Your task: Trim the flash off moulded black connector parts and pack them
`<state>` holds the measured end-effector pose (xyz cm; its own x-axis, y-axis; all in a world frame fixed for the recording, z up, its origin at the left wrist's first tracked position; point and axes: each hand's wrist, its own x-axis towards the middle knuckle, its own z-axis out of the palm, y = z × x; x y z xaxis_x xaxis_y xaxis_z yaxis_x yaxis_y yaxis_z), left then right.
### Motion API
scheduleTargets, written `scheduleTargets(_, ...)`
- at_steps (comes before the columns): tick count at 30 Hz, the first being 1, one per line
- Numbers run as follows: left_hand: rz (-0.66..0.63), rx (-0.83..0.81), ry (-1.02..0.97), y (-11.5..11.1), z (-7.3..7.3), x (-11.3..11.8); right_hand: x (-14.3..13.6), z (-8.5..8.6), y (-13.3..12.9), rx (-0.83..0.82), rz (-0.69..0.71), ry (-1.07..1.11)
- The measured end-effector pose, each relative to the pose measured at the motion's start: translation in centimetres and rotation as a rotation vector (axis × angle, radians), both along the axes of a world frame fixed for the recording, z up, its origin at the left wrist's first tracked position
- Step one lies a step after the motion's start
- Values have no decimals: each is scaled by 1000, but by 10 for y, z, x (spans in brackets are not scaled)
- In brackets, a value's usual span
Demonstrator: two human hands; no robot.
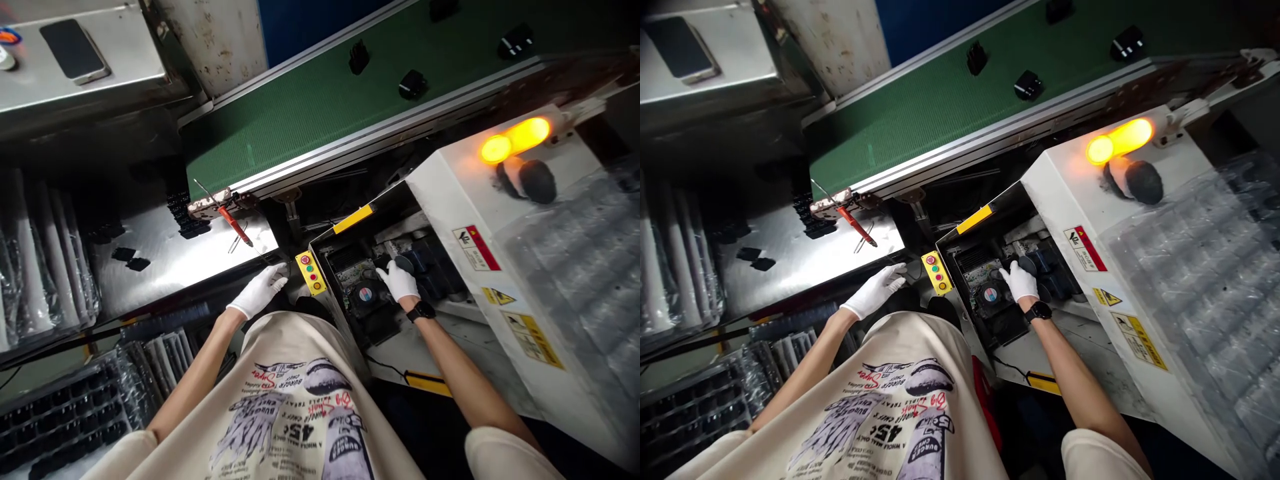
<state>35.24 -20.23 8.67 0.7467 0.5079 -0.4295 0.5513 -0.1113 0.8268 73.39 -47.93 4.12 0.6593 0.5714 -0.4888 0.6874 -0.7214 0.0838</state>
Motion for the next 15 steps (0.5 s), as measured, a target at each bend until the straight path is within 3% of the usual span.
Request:
scheduleTargets(7, 13, 32, -57, -1, -14, 2, 12, -23, 22, -8, 64, 17)
scheduleTargets(15, 193, -11, -25, -12, -19, 1, 9, -31, 16, 57, 113, -17)
